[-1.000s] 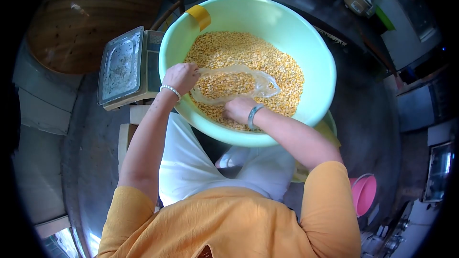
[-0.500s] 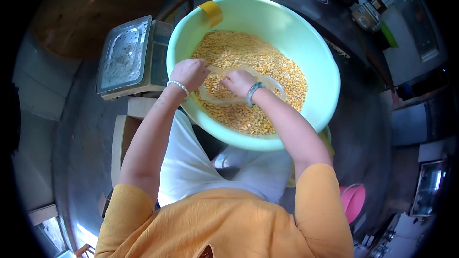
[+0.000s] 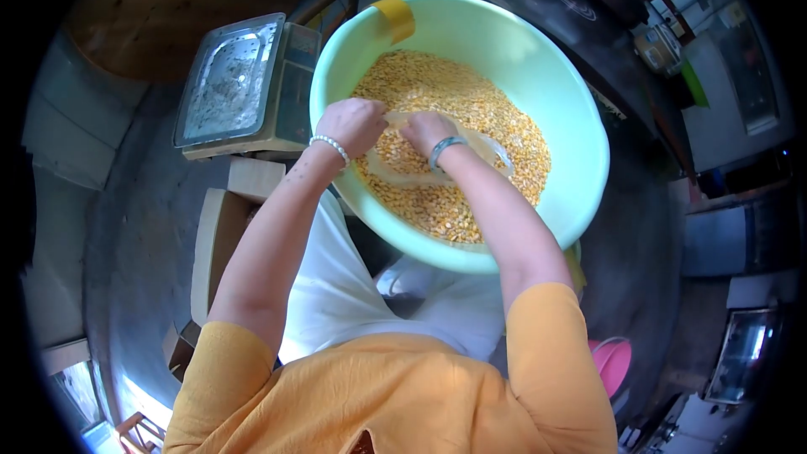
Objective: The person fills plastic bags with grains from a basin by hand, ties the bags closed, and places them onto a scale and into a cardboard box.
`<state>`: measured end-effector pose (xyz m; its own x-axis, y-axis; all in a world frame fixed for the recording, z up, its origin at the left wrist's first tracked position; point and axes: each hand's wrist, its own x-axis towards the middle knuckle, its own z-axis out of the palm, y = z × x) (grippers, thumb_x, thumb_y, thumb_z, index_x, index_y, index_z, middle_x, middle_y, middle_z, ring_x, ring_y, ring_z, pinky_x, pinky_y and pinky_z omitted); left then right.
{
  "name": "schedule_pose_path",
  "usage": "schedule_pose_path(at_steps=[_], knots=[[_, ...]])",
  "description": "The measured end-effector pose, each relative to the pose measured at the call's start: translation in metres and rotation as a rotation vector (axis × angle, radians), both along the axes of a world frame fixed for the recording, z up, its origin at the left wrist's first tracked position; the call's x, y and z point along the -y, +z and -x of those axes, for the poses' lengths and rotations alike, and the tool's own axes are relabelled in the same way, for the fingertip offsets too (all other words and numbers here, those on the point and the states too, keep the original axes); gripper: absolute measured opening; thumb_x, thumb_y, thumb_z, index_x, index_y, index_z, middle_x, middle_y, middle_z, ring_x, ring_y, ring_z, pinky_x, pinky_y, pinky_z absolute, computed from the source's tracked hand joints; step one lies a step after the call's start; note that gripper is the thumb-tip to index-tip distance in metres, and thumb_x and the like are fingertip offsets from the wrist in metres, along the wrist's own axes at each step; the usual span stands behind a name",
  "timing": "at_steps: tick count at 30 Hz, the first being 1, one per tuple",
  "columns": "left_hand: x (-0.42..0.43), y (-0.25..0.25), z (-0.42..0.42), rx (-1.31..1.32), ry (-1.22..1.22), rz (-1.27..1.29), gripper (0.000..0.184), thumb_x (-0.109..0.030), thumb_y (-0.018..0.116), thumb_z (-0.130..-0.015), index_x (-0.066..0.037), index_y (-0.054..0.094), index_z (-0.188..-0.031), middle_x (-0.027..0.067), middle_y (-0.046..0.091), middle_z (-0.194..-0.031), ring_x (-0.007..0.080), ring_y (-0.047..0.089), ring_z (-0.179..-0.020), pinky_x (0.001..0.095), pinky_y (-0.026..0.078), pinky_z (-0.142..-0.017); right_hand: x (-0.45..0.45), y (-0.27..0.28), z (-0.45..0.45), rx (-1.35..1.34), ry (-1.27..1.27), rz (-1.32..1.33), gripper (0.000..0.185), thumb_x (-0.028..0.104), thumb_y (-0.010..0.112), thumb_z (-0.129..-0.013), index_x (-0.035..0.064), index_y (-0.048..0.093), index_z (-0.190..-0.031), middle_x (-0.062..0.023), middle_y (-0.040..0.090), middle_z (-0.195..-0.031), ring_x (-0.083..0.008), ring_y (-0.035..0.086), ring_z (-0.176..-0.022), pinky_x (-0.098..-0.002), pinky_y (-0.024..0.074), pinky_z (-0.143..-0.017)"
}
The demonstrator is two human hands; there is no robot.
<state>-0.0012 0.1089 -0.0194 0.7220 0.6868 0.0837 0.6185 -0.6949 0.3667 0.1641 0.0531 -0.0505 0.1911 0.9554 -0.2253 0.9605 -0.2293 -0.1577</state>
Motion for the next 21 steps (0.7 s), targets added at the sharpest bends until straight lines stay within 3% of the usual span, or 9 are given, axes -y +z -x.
schedule_pose_path(at_steps=[4,7,11,14,18,21], knots=[[0.001,0.002,0.002,0.001,-0.019,-0.009,0.016,-0.019,0.055,-0.081,-0.007,0.065,-0.081,0.0136,0.065,-0.079,0.0283,0.063,-0.077,0.0387,0.050,-0.071,-0.001,0.001,0.003,-0.033,-0.008,-0.011,0.030,0.031,0.052,-0.083,0.0050,0.066,-0.091,-0.0184,0.064,-0.092,-0.0329,0.061,-0.087,-0.0411,0.0484,-0.080],[0.001,0.003,0.002,-0.001,-0.019,-0.001,0.015,-0.017,0.055,-0.080,-0.007,0.065,-0.082,0.0139,0.065,-0.080,0.0289,0.063,-0.079,0.0391,0.050,-0.072,0.009,0.014,0.003,-0.088,-0.008,-0.105,0.023,0.022,0.052,-0.082,0.0067,0.066,-0.093,-0.0177,0.064,-0.093,-0.0312,0.062,-0.087,-0.0396,0.0491,-0.079],[0.001,0.004,0.001,-0.011,-0.003,0.028,0.016,-0.018,0.056,-0.079,-0.009,0.066,-0.087,0.0135,0.065,-0.082,0.0285,0.063,-0.080,0.0383,0.050,-0.073,0.027,0.006,-0.008,-0.056,0.089,-0.275,0.026,0.005,0.052,-0.076,0.0113,0.066,-0.098,-0.0135,0.064,-0.094,-0.0298,0.061,-0.086,-0.0387,0.0495,-0.077],[0.002,0.007,0.001,-0.035,-0.002,0.023,0.019,-0.019,0.057,-0.080,-0.010,0.067,-0.093,0.0131,0.066,-0.082,0.0275,0.063,-0.079,0.0373,0.049,-0.074,0.057,0.008,0.000,-0.060,0.258,-0.273,0.028,0.005,0.053,-0.074,0.0109,0.065,-0.098,-0.0128,0.063,-0.092,-0.0306,0.061,-0.086,-0.0405,0.0494,-0.076],[0.001,0.003,-0.001,-0.061,-0.005,0.002,0.020,-0.020,0.056,-0.080,-0.011,0.067,-0.094,0.0128,0.066,-0.083,0.0281,0.063,-0.080,0.0380,0.049,-0.075,0.085,0.019,0.012,0.020,0.436,0.138,0.028,0.003,0.049,-0.072,0.0092,0.064,-0.096,-0.0129,0.061,-0.094,-0.0320,0.060,-0.088,-0.0415,0.0489,-0.077],[0.001,0.003,0.000,-0.066,-0.020,-0.007,0.022,-0.022,0.055,-0.079,-0.012,0.067,-0.095,0.0124,0.066,-0.083,0.0284,0.063,-0.080,0.0383,0.049,-0.075,0.095,0.027,0.008,-0.056,0.433,0.099,0.026,0.004,0.048,-0.073,0.0086,0.064,-0.093,-0.0125,0.062,-0.091,-0.0316,0.060,-0.089,-0.0415,0.0490,-0.075]])
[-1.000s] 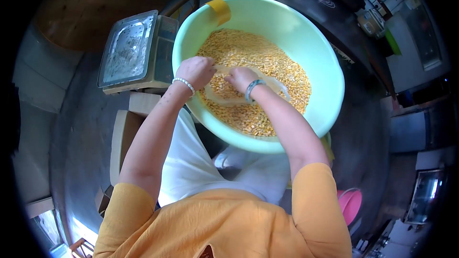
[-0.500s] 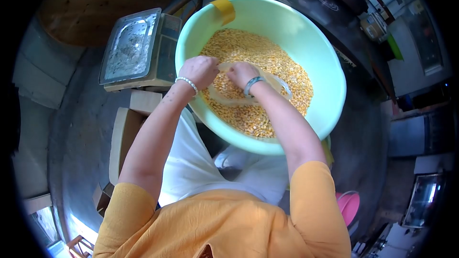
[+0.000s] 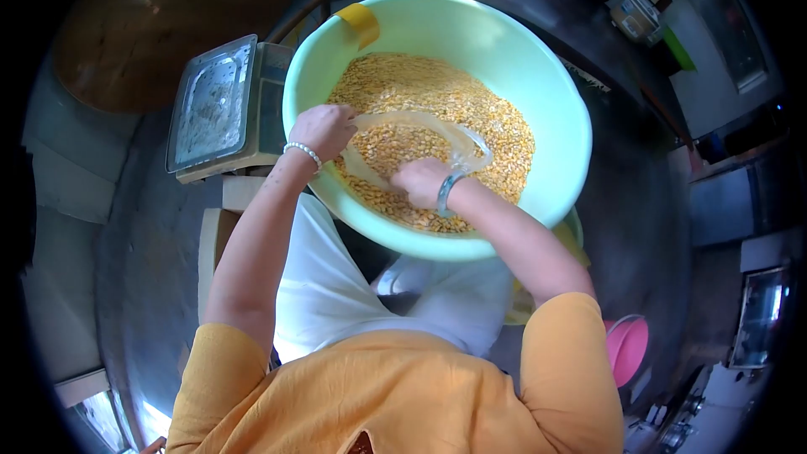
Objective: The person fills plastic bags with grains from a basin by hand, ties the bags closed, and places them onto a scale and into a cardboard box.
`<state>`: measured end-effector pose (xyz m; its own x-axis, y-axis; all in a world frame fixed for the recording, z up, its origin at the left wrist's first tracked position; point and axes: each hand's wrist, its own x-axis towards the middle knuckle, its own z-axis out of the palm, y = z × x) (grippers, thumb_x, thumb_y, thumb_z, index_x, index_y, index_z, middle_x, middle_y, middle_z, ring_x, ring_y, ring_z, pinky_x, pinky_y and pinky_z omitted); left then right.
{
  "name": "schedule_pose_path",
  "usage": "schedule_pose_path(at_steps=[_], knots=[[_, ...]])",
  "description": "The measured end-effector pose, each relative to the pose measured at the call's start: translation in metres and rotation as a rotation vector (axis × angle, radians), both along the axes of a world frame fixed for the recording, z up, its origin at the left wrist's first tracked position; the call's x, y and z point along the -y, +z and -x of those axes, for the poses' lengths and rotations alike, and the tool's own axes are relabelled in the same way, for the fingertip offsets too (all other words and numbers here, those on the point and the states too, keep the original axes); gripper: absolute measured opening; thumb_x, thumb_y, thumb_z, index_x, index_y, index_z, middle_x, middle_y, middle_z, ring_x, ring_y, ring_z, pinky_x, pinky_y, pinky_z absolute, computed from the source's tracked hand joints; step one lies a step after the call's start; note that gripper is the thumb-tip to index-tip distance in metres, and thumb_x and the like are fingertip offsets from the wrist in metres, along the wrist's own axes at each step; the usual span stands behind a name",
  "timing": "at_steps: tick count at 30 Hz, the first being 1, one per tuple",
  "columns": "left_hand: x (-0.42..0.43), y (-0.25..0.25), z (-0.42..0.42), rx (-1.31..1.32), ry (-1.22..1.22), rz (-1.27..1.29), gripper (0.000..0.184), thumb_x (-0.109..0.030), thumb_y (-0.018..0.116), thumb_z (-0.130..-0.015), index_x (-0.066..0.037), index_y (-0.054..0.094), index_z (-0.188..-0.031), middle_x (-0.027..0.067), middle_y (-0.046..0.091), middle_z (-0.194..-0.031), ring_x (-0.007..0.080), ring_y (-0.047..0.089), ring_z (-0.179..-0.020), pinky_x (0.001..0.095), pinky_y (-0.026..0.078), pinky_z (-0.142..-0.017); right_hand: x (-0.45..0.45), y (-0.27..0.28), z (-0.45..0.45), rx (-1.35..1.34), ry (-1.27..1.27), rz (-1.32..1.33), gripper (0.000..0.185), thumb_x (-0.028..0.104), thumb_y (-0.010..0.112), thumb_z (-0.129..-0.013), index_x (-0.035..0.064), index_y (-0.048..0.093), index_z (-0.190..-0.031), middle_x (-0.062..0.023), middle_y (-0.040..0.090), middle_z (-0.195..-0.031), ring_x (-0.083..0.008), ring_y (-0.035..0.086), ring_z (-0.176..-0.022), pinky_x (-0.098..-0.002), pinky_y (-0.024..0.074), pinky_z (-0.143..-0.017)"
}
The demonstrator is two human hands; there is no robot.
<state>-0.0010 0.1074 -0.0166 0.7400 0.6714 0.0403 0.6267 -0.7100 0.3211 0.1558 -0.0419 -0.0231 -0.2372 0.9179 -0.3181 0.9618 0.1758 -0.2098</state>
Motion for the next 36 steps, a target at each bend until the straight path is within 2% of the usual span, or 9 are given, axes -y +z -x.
schedule_pose_path(at_steps=[4,8,11,12,15,19,20,26,36], knots=[[0.002,0.004,-0.002,-0.018,0.012,0.012,0.020,-0.022,0.053,-0.079,-0.012,0.066,-0.090,0.0126,0.066,-0.082,0.0284,0.063,-0.078,0.0385,0.049,-0.075,0.005,0.011,-0.021,-0.270,-0.094,-0.290,0.021,0.005,0.051,-0.074,0.0075,0.065,-0.090,-0.0110,0.063,-0.089,-0.0280,0.062,-0.086,-0.0397,0.0497,-0.073],[0.005,0.010,-0.002,-0.038,0.020,0.018,0.018,-0.023,0.054,-0.079,-0.010,0.065,-0.085,0.0127,0.065,-0.080,0.0287,0.063,-0.077,0.0385,0.049,-0.074,0.020,0.030,-0.031,-0.559,-0.196,-0.211,0.016,0.011,0.051,-0.079,0.0060,0.066,-0.083,-0.0099,0.066,-0.081,-0.0248,0.063,-0.074,-0.0349,0.0500,-0.070],[0.006,0.012,-0.002,-0.038,0.015,0.024,0.019,-0.025,0.055,-0.080,-0.009,0.064,-0.083,0.0130,0.065,-0.079,0.0293,0.062,-0.076,0.0385,0.049,-0.074,0.037,0.014,-0.035,-0.460,-0.086,-0.125,0.016,0.015,0.052,-0.080,0.0062,0.066,-0.083,-0.0105,0.066,-0.080,-0.0259,0.063,-0.074,-0.0367,0.0498,-0.069],[0.006,0.011,-0.002,-0.033,0.009,0.013,0.019,-0.025,0.055,-0.080,-0.009,0.064,-0.083,0.0132,0.065,-0.079,0.0294,0.062,-0.076,0.0386,0.049,-0.074,0.040,0.005,-0.034,-0.343,-0.032,-0.166,0.018,0.020,0.055,-0.080,0.0068,0.066,-0.083,-0.0119,0.066,-0.080,-0.0280,0.063,-0.073,-0.0390,0.0495,-0.069],[0.005,0.009,-0.003,-0.038,0.003,-0.004,0.020,-0.026,0.056,-0.080,-0.008,0.063,-0.083,0.0138,0.065,-0.079,0.0298,0.062,-0.077,0.0389,0.049,-0.074,0.047,-0.004,-0.034,0.061,0.007,0.013,0.019,0.024,0.057,-0.080,0.0074,0.066,-0.083,-0.0129,0.065,-0.080,-0.0304,0.062,-0.074,-0.0409,0.0492,-0.069],[0.005,0.009,-0.004,-0.071,0.006,-0.009,0.021,-0.027,0.056,-0.079,-0.007,0.063,-0.082,0.0146,0.064,-0.080,0.0303,0.062,-0.077,0.0395,0.049,-0.074,0.039,-0.005,-0.027,0.047,-0.129,0.095,0.023,0.029,0.059,-0.080,0.0069,0.066,-0.085,-0.0157,0.065,-0.084,-0.0305,0.062,-0.079,-0.0403,0.0494,-0.072],[0.005,0.007,-0.004,-0.073,0.007,-0.014,0.021,-0.027,0.056,-0.079,-0.007,0.063,-0.082,0.0148,0.064,-0.080,0.0304,0.062,-0.077,0.0396,0.049,-0.074,0.038,-0.002,-0.024,0.043,-0.140,0.107,0.029,0.034,0.058,-0.080,0.0063,0.065,-0.089,-0.0162,0.065,-0.088,-0.0301,0.062,-0.084,-0.0395,0.0488,-0.076],[0.006,0.007,-0.004,-0.076,0.000,-0.038,0.022,-0.027,0.054,-0.080,-0.007,0.062,-0.080,0.0152,0.064,-0.079,0.0311,0.061,-0.077,0.0400,0.049,-0.073,0.035,-0.001,-0.018,0.057,-0.154,0.277,0.037,0.038,0.054,-0.081,0.0058,0.064,-0.098,-0.0173,0.064,-0.097,-0.0314,0.060,-0.093,-0.0393,0.0463,-0.084],[0.005,0.006,-0.004,-0.080,0.002,-0.046,0.022,-0.027,0.054,-0.080,-0.007,0.062,-0.081,0.0153,0.064,-0.079,0.0309,0.062,-0.077,0.0398,0.049,-0.074,0.032,-0.036,-0.024,-0.108,-0.141,0.307,0.028,0.021,0.052,-0.082,0.0058,0.063,-0.104,-0.0179,0.063,-0.100,-0.0330,0.059,-0.095,-0.0402,0.0457,-0.086]])
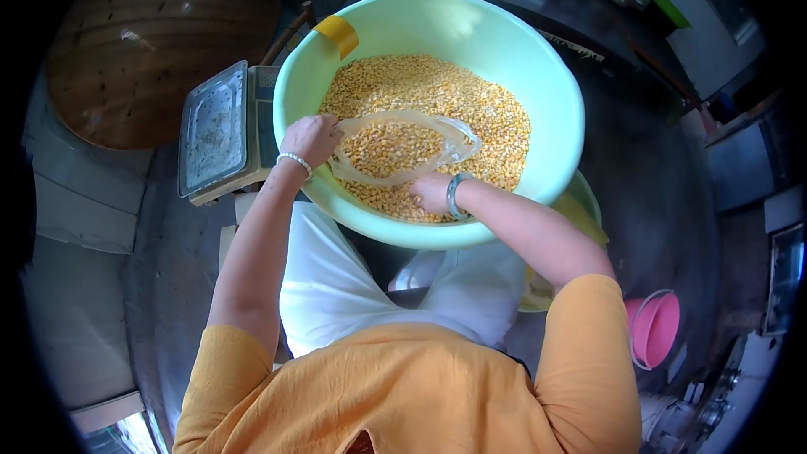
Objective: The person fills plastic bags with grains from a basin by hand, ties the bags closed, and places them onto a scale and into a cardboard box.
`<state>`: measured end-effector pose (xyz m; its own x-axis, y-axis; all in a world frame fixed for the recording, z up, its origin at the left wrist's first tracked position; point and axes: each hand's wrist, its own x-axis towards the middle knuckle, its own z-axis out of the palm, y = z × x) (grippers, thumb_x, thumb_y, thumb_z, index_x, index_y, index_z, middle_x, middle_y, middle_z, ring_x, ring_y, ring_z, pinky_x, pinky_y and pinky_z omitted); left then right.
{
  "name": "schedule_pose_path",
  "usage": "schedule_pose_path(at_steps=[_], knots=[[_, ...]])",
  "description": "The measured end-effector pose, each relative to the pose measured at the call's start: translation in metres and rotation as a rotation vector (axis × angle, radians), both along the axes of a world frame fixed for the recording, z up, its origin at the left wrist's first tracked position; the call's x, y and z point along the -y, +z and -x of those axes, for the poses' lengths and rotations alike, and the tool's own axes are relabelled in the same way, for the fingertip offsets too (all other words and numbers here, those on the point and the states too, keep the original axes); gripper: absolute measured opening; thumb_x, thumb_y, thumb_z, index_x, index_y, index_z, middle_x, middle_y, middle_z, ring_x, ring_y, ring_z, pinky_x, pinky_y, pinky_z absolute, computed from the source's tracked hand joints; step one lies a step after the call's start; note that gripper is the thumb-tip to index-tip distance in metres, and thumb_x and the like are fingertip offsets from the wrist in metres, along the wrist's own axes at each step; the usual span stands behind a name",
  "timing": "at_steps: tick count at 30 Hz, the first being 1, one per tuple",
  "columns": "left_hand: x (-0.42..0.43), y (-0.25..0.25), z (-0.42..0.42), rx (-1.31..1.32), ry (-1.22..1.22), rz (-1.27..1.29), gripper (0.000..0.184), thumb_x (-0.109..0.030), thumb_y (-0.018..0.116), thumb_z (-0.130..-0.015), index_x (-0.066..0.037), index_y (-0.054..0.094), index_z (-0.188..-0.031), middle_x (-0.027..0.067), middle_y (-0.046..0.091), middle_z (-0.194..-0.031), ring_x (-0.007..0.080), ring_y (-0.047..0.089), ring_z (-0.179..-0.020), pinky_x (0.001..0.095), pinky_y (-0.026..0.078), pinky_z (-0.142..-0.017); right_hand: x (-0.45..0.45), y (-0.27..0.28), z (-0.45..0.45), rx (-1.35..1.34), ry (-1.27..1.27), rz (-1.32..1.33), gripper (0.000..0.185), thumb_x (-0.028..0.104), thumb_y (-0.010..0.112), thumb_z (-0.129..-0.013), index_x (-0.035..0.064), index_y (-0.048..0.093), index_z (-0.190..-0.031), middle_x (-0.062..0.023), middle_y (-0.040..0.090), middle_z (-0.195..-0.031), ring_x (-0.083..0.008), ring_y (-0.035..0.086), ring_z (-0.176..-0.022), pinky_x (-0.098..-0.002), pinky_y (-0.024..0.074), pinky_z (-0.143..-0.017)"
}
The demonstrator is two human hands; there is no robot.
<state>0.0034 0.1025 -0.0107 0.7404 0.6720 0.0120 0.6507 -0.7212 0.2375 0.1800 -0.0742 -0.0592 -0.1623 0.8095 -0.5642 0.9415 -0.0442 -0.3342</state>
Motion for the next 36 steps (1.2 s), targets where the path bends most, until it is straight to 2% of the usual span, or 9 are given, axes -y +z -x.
schedule_pose_path(at_steps=[2,8,12,15,19,23,30,34,36], knots=[[0.000,-0.001,0.000,0.009,0.002,0.000,0.022,-0.026,0.053,-0.080,-0.007,0.063,-0.081,0.0152,0.064,-0.079,0.0306,0.062,-0.077,0.0397,0.049,-0.074,0.001,-0.006,-0.004,-0.033,0.001,-0.045,0.026,0.020,0.052,-0.083,0.0054,0.064,-0.101,-0.0173,0.064,-0.097,-0.0327,0.060,-0.092,-0.0400,0.0463,-0.084],[0.000,0.000,0.001,0.033,0.008,0.007,0.021,-0.025,0.054,-0.081,-0.006,0.063,-0.082,0.0148,0.064,-0.079,0.0295,0.062,-0.076,0.0387,0.049,-0.074,-0.004,0.012,-0.011,-0.261,-0.131,0.037,0.027,0.028,0.055,-0.085,0.0044,0.067,-0.090,-0.0110,0.067,-0.077,-0.0221,0.063,-0.073,-0.0348,0.0485,-0.070],[-0.001,0.002,0.002,0.045,0.021,0.041,0.021,-0.025,0.054,-0.081,-0.006,0.064,-0.082,0.0143,0.065,-0.078,0.0289,0.063,-0.075,0.0382,0.050,-0.073,-0.017,0.036,-0.014,-0.367,-0.399,0.080,0.027,0.028,0.053,-0.086,0.0043,0.066,-0.086,-0.0108,0.065,-0.073,-0.0196,0.061,-0.068,-0.0339,0.0479,-0.067],[-0.001,0.001,0.002,0.055,0.016,0.047,0.021,-0.024,0.054,-0.081,-0.007,0.065,-0.083,0.0140,0.065,-0.078,0.0283,0.063,-0.074,0.0378,0.050,-0.073,-0.035,0.040,-0.012,-0.244,-0.408,-0.134,0.028,0.028,0.053,-0.086,0.0029,0.066,-0.086,-0.0143,0.065,-0.075,-0.0219,0.061,-0.070,-0.0353,0.0480,-0.069],[-0.001,0.000,0.002,0.067,0.022,0.054,0.020,-0.023,0.054,-0.081,-0.008,0.066,-0.086,0.0136,0.066,-0.079,0.0275,0.063,-0.075,0.0372,0.050,-0.073,-0.074,0.027,-0.011,-0.010,-0.373,-0.342,0.030,0.027,0.053,-0.086,0.0002,0.066,-0.087,-0.0200,0.064,-0.081,-0.0305,0.062,-0.076,-0.0389,0.0482,-0.075],[-0.003,-0.003,0.002,0.074,0.041,0.061,0.020,-0.022,0.054,-0.082,-0.010,0.067,-0.090,0.0129,0.066,-0.081,0.0273,0.063,-0.076,0.0370,0.050,-0.073,-0.101,0.008,-0.010,0.122,-0.367,-0.386,0.027,0.024,0.056,-0.085,-0.0007,0.067,-0.085,-0.0228,0.064,-0.083,-0.0332,0.062,-0.078,-0.0398,0.0483,-0.077],[-0.004,-0.001,0.002,0.069,0.036,0.077,0.019,-0.022,0.054,-0.082,-0.009,0.066,-0.086,0.0125,0.066,-0.081,0.0272,0.063,-0.077,0.0370,0.049,-0.074,-0.105,0.016,-0.003,0.132,-0.372,-0.351,0.023,0.020,0.054,-0.085,0.0039,0.067,-0.095,-0.0195,0.065,-0.090,-0.0295,0.063,-0.086,-0.0381,0.0486,-0.081],[-0.002,0.001,0.002,0.062,0.039,0.089,0.018,-0.023,0.054,-0.082,-0.010,0.066,-0.086,0.0126,0.066,-0.081,0.0271,0.063,-0.078,0.0369,0.049,-0.075,-0.093,0.033,-0.008,0.119,-0.419,-0.396,0.022,0.013,0.049,-0.085,0.0067,0.066,-0.098,-0.0170,0.065,-0.091,-0.0276,0.063,-0.083,-0.0375,0.0496,-0.079],[-0.002,0.001,0.003,0.064,0.028,0.076,0.018,-0.022,0.054,-0.082,-0.010,0.066,-0.086,0.0125,0.066,-0.081,0.0271,0.063,-0.078,0.0368,0.049,-0.075,-0.081,0.042,-0.012,0.061,-0.392,-0.562,0.021,0.012,0.050,-0.085,0.0072,0.066,-0.096,-0.0165,0.065,-0.089,-0.0274,0.063,-0.080,-0.0375,0.0499,-0.077]])
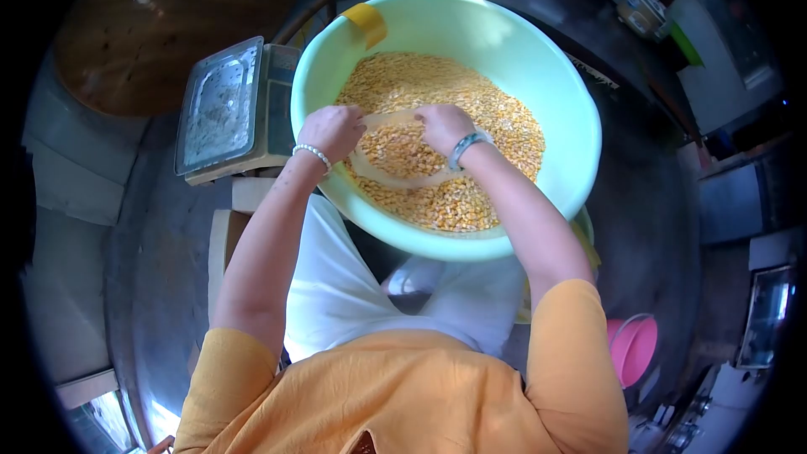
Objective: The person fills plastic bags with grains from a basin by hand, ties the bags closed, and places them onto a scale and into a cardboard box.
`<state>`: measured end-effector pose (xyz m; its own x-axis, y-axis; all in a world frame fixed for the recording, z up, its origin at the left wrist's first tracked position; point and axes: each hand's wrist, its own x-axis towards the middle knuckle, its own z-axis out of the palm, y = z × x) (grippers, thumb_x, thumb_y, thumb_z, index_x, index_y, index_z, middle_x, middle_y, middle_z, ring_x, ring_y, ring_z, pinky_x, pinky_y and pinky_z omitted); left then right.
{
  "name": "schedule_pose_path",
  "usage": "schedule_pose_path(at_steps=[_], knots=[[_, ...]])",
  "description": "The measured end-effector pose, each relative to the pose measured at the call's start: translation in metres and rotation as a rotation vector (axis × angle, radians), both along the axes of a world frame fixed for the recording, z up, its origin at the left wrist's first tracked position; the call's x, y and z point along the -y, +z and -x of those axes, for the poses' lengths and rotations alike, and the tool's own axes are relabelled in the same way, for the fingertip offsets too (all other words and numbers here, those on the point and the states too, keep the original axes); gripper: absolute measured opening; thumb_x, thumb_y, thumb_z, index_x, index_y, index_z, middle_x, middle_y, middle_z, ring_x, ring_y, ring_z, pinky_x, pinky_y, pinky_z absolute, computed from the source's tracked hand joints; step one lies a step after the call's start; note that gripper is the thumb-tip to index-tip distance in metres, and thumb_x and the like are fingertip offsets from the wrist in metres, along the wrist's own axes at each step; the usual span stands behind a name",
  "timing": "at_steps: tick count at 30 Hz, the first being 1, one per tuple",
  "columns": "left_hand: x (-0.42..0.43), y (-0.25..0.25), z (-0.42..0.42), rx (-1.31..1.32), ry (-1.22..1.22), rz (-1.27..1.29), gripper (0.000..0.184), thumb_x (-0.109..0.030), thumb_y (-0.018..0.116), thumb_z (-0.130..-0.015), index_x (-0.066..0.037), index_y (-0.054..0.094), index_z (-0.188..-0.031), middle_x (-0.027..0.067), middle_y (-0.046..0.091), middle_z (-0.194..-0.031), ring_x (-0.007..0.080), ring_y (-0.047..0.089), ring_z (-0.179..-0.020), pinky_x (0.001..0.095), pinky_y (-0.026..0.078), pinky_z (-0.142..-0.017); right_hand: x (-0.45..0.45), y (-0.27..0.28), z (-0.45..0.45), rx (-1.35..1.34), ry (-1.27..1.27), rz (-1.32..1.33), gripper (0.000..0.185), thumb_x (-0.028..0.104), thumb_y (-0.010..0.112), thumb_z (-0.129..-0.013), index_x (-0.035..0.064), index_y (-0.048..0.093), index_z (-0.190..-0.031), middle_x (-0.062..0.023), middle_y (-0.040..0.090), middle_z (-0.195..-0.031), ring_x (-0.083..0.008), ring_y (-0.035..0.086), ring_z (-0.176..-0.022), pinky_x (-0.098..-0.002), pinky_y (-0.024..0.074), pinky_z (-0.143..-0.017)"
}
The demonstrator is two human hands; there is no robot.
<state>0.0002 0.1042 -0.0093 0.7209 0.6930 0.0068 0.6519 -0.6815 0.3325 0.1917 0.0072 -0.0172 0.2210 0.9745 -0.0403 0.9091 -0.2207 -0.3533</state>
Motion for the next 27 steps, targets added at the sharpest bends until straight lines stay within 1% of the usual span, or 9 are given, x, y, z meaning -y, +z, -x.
schedule_pose_path(at_steps=[5,6,10,13,14,17,18,20,27], knots=[[0.003,0.002,-0.001,-0.075,-0.014,-0.032,0.026,-0.033,0.059,-0.081,-0.010,0.066,-0.092,0.0107,0.067,-0.086,0.0249,0.064,-0.081,0.0351,0.049,-0.077,0.026,0.007,-0.016,0.197,-0.005,-0.412,0.021,0.014,0.052,-0.083,0.0082,0.063,-0.100,-0.0126,0.063,-0.098,-0.0266,0.058,-0.094,-0.0366,0.0490,-0.078],[0.004,0.006,-0.002,-0.120,-0.024,-0.041,0.030,-0.036,0.060,-0.080,-0.010,0.066,-0.094,0.0103,0.067,-0.087,0.0244,0.064,-0.082,0.0346,0.049,-0.077,0.028,0.003,-0.025,0.241,-0.018,-0.326,0.036,0.020,0.057,-0.080,0.0104,0.056,-0.114,-0.0128,0.056,-0.115,-0.0278,0.052,-0.109,-0.0381,0.0458,-0.087],[0.006,0.012,-0.006,-0.256,-0.013,0.021,0.041,-0.043,0.063,-0.077,-0.009,0.065,-0.099,0.0099,0.067,-0.092,0.0229,0.064,-0.085,0.0333,0.049,-0.078,0.034,-0.012,-0.031,0.125,-0.327,0.057,0.075,0.033,0.067,-0.072,0.0156,0.034,-0.137,-0.0140,0.041,-0.133,-0.0308,0.046,-0.119,-0.0415,0.0393,-0.097],[0.006,0.011,-0.014,-0.311,0.012,0.080,0.038,-0.039,0.063,-0.076,-0.008,0.066,-0.098,0.0105,0.067,-0.094,0.0228,0.064,-0.088,0.0325,0.050,-0.080,0.025,-0.023,-0.039,-0.093,-0.490,0.236,0.080,0.033,0.067,-0.072,0.0153,0.028,-0.139,-0.0139,0.040,-0.134,-0.0331,0.046,-0.117,-0.0402,0.0418,-0.095],[0.006,0.002,-0.020,-0.327,0.031,0.110,0.037,-0.037,0.063,-0.075,-0.008,0.066,-0.097,0.0108,0.067,-0.095,0.0230,0.064,-0.090,0.0323,0.050,-0.080,0.023,-0.053,-0.052,-0.040,-0.472,0.056,0.055,0.029,0.064,-0.076,0.0104,0.049,-0.125,-0.0176,0.057,-0.113,-0.0311,0.059,-0.101,-0.0376,0.0482,-0.084],[0.016,0.000,-0.032,-0.358,0.112,0.209,0.028,-0.018,0.058,-0.077,-0.008,0.067,-0.102,0.0110,0.065,-0.105,0.0239,0.062,-0.101,0.0319,0.049,-0.084,0.013,-0.082,-0.072,-0.377,-0.574,0.105,0.022,0.021,0.059,-0.080,0.0071,0.067,-0.094,-0.0158,0.065,-0.076,-0.0269,0.065,-0.077,-0.0341,0.0515,-0.069],[0.017,-0.008,-0.035,-0.349,0.126,0.218,0.027,-0.017,0.058,-0.077,-0.008,0.067,-0.101,0.0114,0.065,-0.106,0.0245,0.062,-0.101,0.0322,0.049,-0.085,0.015,-0.071,-0.060,-0.524,-0.675,-0.038,0.021,0.013,0.055,-0.082,0.0040,0.068,-0.068,-0.0094,0.059,-0.053,-0.0220,0.063,-0.059,-0.0331,0.0497,-0.059],[0.011,-0.020,-0.039,-0.346,0.133,0.295,0.026,-0.015,0.058,-0.078,-0.005,0.066,-0.101,0.0152,0.063,-0.109,0.0280,0.060,-0.102,0.0348,0.048,-0.086,0.010,-0.075,-0.067,-0.609,-0.705,-0.132,0.017,0.011,0.056,-0.080,0.0021,0.067,-0.071,-0.0083,0.060,-0.057,-0.0199,0.061,-0.058,-0.0328,0.0479,-0.057],[-0.003,-0.064,-0.058,0.197,0.609,0.515,0.024,-0.015,0.059,-0.078,0.001,0.066,-0.093,0.0216,0.064,-0.095,0.0341,0.063,-0.090,0.0385,0.050,-0.077,-0.006,-0.071,-0.062,-0.815,-0.815,-0.307,0.009,0.006,0.061,-0.076,-0.0004,0.066,-0.076,-0.0097,0.062,-0.066,-0.0172,0.057,-0.058,-0.0331,0.0457,-0.056]])
